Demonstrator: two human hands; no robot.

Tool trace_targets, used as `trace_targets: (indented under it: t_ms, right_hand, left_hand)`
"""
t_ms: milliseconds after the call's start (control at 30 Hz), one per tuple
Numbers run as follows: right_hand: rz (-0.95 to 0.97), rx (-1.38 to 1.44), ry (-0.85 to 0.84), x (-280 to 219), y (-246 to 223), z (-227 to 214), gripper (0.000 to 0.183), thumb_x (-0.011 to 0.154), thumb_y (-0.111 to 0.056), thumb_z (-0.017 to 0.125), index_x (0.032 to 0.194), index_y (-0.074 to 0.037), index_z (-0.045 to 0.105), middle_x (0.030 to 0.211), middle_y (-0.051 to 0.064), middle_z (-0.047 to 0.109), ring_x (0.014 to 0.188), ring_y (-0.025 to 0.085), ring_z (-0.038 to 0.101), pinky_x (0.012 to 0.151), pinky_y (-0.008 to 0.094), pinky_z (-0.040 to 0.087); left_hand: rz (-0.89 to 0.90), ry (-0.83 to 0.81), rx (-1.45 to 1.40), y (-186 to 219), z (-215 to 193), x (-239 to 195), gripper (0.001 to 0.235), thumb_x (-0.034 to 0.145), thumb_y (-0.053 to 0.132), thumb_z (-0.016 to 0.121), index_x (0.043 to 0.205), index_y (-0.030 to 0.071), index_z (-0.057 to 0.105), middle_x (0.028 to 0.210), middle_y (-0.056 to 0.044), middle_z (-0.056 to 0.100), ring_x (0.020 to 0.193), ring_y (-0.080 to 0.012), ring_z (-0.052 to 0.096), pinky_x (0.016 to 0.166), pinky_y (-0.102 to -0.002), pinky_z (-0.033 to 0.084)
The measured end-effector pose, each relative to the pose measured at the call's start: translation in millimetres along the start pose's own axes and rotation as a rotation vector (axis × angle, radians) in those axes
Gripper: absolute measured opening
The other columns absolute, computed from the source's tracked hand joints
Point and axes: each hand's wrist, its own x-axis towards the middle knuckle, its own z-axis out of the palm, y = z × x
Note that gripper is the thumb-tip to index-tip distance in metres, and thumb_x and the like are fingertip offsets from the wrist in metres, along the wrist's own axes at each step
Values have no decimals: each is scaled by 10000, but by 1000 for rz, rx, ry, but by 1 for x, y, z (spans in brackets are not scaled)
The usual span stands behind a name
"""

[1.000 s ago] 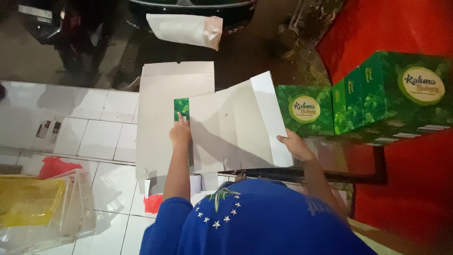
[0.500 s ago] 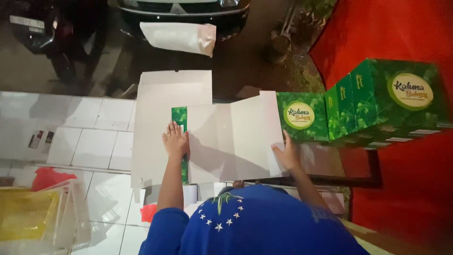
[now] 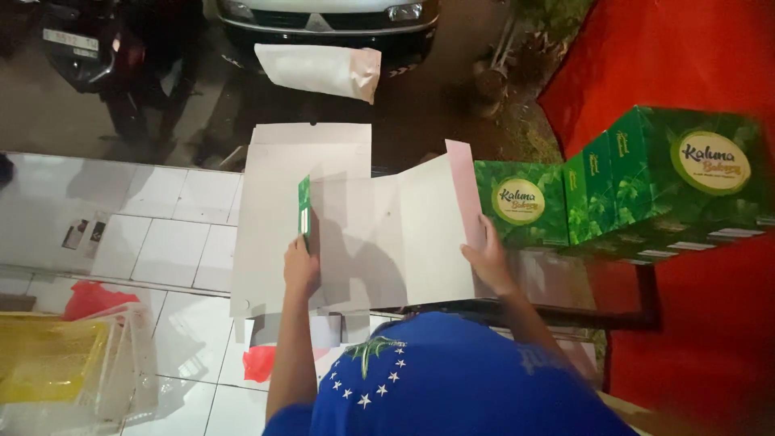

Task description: Assembling cardboard cake boxes by folding them into shape.

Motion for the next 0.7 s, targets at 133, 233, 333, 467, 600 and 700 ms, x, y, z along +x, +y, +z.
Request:
trace_targets:
  t_ms: [133,233,333,467,600,700]
  right_hand:
    - [-111,126,-64,8,-28,-16,762,899,-168,699,1563,-63,339,1533,196,469,1387,290,476,1103,414,419]
    - [169,480,-195,20,-15,-15,700,956,-173,629,1601,-93,370,1441,235,492,1278,287,525,1047,381,465]
    - [151,632,-235,29,11,5,556,984,-142,546,1527,-66,452,1496,122,529,1297,196,549,1063,322,441]
    - [166,183,-441,24,59,79,329,937,-109,538,1208,-29,706,1031,92,752,916,188,669,806,347,545]
    - [355,82,-499,4,135,153,281,979,-139,560,1180,-16,714,919,158,727,820,242,655,742,394,547]
    - [185,-83,-390,-16,49,117,314,920,-125,624,1219,-34,651,997,128,740,907,220,675,811,392,521]
  left_hand:
    - [-266,-84,-80,34,-74,-31,454,944,396,595,1218,39,659,1163,-258,709,1119,-447,649,948,-530,498]
    - [-80,65,-98,-42,-85,-17,386,884,237,532,1160,45,721,1080,-286,719,1044,-466,681,898,-538,532]
    - [-234,150,-110,-23,-167,-28,378,906,282,581,1137,11,709,1015,-280,714,971,-464,693,839,-555,536]
    - [-127,478,83,-38,-156,-16,518,914,311,659,1276,-55,598,1209,-290,623,1093,-441,621,943,-503,491]
    - [96,295,82,-34,-39,50,803,919,337,752,1547,-20,399,1603,-276,380,1503,-410,341,1229,-476,250]
    - [190,-167,-254,83,13,53,854,854,400,733,1544,34,389,1612,-200,384,1498,-339,358,1228,-413,298]
